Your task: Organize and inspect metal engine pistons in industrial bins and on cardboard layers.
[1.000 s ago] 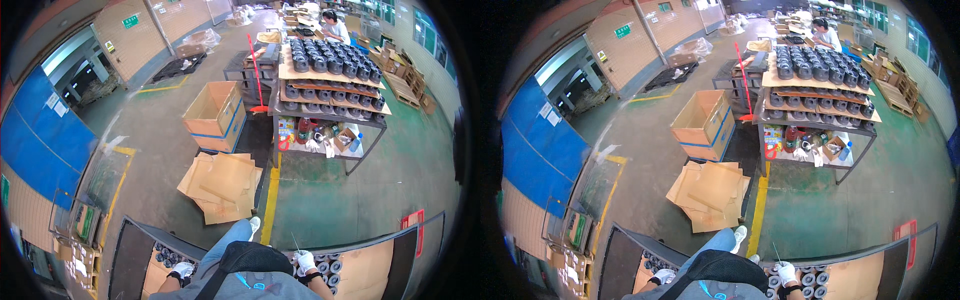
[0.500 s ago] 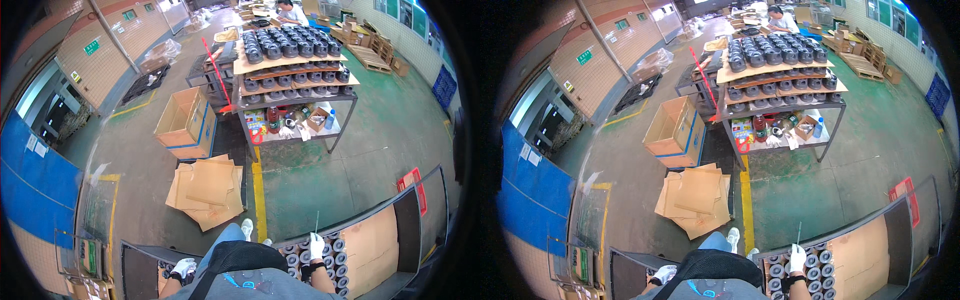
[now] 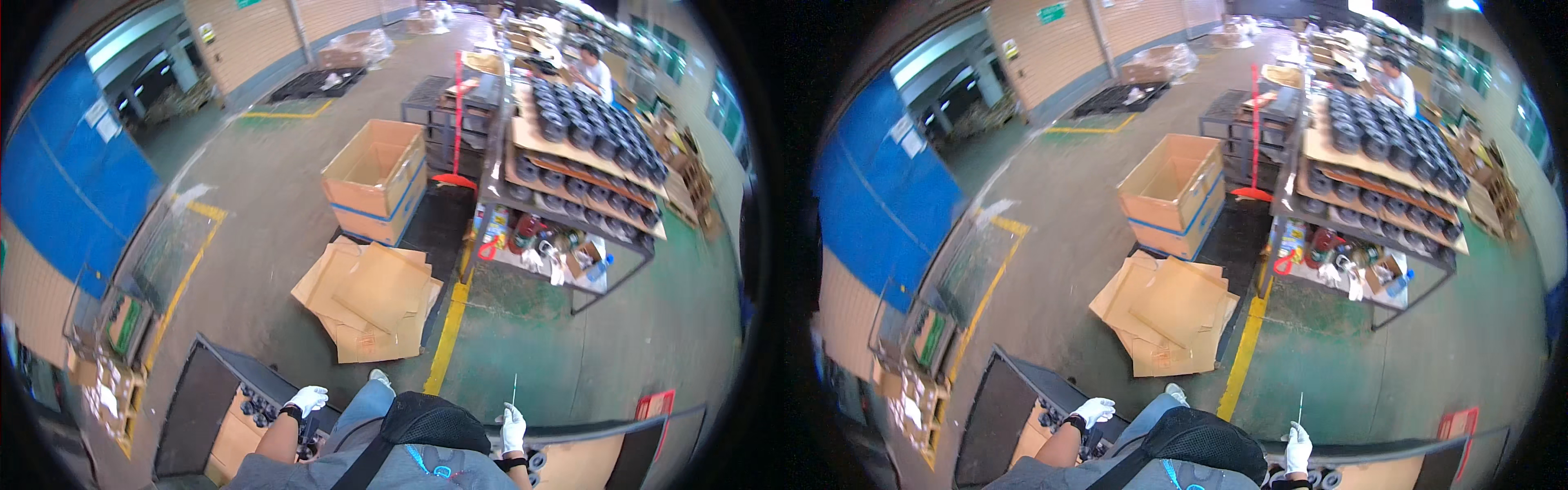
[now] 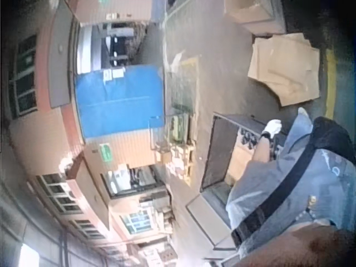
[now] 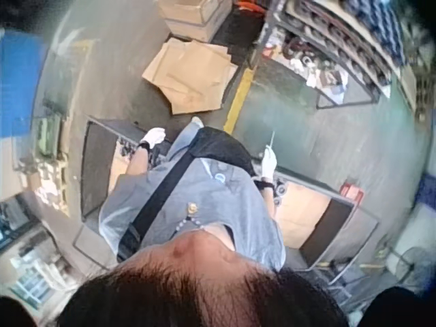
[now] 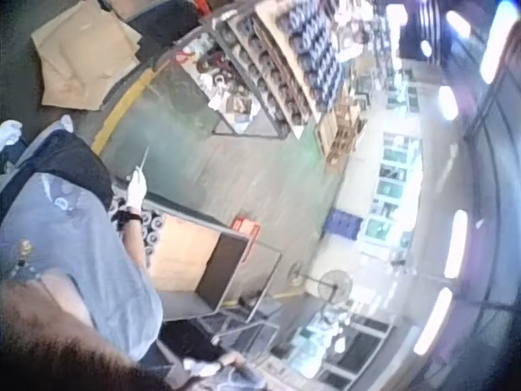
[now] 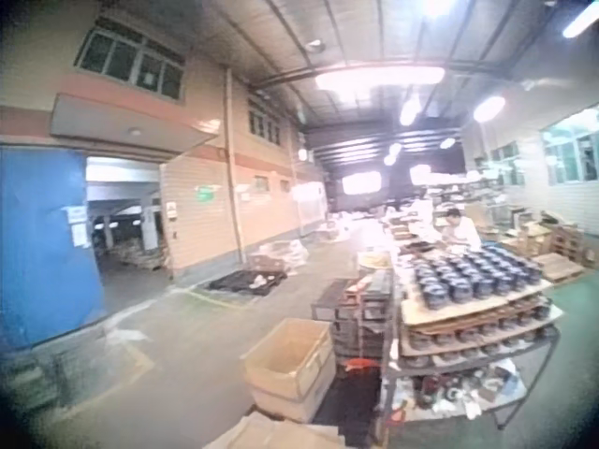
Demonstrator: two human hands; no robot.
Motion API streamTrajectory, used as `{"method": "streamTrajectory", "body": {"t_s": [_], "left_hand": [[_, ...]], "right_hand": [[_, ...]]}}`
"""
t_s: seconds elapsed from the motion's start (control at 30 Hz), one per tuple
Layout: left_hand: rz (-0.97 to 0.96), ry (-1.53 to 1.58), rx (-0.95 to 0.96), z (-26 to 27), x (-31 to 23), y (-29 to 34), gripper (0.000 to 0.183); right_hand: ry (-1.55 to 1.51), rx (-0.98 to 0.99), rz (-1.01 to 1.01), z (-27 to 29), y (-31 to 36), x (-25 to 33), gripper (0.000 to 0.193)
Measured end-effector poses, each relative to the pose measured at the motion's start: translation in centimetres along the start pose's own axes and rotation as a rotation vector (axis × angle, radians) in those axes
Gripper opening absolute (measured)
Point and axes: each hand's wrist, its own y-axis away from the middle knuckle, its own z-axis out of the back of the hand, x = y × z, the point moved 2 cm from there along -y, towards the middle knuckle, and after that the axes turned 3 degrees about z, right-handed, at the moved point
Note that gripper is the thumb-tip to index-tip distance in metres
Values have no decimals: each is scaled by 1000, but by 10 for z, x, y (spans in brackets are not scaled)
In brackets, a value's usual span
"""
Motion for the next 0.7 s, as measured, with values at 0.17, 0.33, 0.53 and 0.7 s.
{"method": "streamTrajectory", "body": {"t_s": [0.17, 0.33, 0.53, 0.7], "left_hand": [[-38, 472, -22, 19, 0, -55, 35], [-83, 787, 81, 33, 19, -120, 7], [-21, 637, 22, 0, -9, -160, 2], [-28, 597, -108, -42, 8, -219, 19]], "right_hand": [[181, 114, 4, -51, -72, 48, 26], [453, 344, -131, -147, -137, 151, 26], [1113, 599, 427, -244, -262, 190, 26], [1155, 800, 500, -371, -361, 147, 29]]}}
